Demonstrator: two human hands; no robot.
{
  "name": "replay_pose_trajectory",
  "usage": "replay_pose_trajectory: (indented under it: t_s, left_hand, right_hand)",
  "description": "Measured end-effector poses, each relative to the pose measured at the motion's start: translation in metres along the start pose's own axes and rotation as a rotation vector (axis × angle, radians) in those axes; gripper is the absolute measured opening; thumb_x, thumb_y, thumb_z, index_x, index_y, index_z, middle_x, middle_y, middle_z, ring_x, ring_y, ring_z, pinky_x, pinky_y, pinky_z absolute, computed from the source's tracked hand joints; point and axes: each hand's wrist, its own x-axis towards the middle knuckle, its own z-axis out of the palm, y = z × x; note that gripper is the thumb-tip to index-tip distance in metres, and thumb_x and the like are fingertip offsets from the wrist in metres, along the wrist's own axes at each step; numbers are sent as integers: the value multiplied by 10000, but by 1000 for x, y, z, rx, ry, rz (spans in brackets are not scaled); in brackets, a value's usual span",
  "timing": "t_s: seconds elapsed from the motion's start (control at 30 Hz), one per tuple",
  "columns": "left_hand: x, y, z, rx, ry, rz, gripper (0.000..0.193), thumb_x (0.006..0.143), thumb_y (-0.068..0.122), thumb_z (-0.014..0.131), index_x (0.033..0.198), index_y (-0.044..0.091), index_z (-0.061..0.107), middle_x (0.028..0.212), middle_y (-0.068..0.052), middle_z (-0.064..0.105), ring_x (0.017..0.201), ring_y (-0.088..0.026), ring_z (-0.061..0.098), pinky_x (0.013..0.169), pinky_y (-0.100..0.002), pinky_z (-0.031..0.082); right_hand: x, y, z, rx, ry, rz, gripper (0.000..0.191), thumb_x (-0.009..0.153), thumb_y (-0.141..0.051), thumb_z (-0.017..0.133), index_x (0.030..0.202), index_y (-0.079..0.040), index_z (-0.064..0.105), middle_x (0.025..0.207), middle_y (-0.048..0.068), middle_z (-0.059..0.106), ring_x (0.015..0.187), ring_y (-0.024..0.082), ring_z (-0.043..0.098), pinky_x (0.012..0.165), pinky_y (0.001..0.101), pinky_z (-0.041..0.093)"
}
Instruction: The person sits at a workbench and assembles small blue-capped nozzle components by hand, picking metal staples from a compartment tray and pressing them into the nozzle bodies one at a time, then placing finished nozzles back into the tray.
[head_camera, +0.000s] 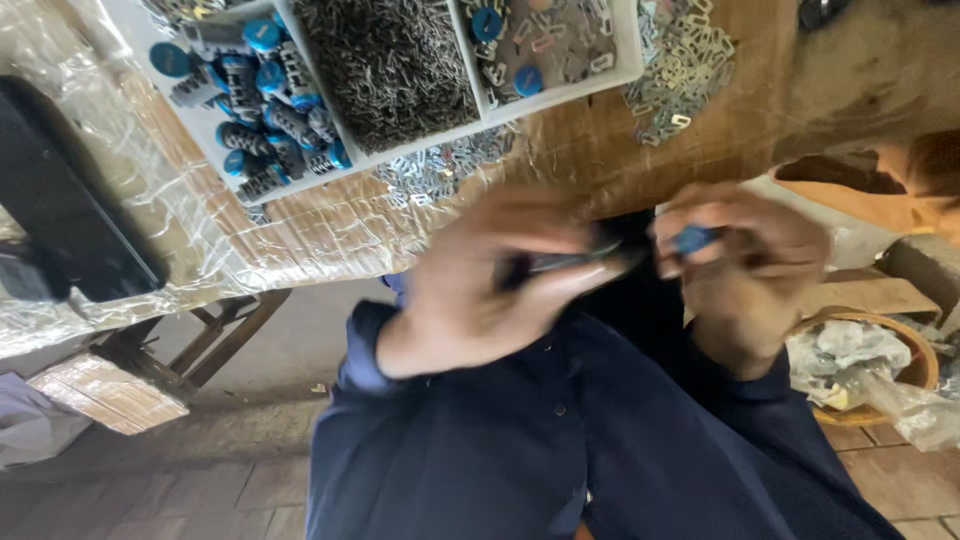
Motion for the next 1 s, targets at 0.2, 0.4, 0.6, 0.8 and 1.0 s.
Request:
replay_pose_trajectory:
  t_s: [0.2, 0.4, 0.6, 0.8, 1.0]
  left_hand:
    - [-56, 3, -34, 157, 66, 56, 123, 983, 97, 730, 1046, 20, 657, 955, -112, 593, 813, -204, 652, 665, -311, 534]
    - [-96, 2, -48, -185, 287, 65, 156, 945, 62, 812, 999, 32, 669, 916, -73, 558, 705, -120, 607, 638, -274, 557]
    - [-88, 5, -64, 49, 5, 71, 183, 868, 43, 850, 1016, 67, 746, 857, -16, 649, 636, -102, 533, 559, -265, 455]
    - [-69, 19, -68, 38, -298, 76, 232, 891, 11, 858, 1078, 101, 755, 786, 15, 503, 579, -77, 489, 457, -271, 362]
    - [-40, 39, -78, -55, -518, 252, 293, 969, 28, 788, 1243, 88, 705, 918, -12, 532, 702, -115, 580, 510, -258, 462]
  right_hand:
    - [14, 27, 29, 19, -351, 275, 198, 1056, 22, 608, 1253, 40, 591, 1152, 239, 741, 907, 163, 727, 742, 260, 623]
    - [16, 43, 47, 175, -495, 389, 165, 1053, 11, 624, 1204, 29, 558, 1149, 234, 752, 803, 111, 682, 683, 244, 595]
    - [20, 44, 41, 158, -520, 474, 221, 1019, 17, 663, 1210, 38, 553, 1104, 226, 752, 845, 140, 711, 672, 250, 593]
    - [12, 41, 34, 302, -601, 542, 295, 990, 29, 711, 1227, 27, 534, 1083, 168, 698, 1068, 235, 753, 881, 310, 628]
    - [17, 33, 36, 365, -787, 447, 473, 955, 7, 815, 1325, 13, 519, 1042, 143, 754, 999, 176, 715, 894, 273, 558]
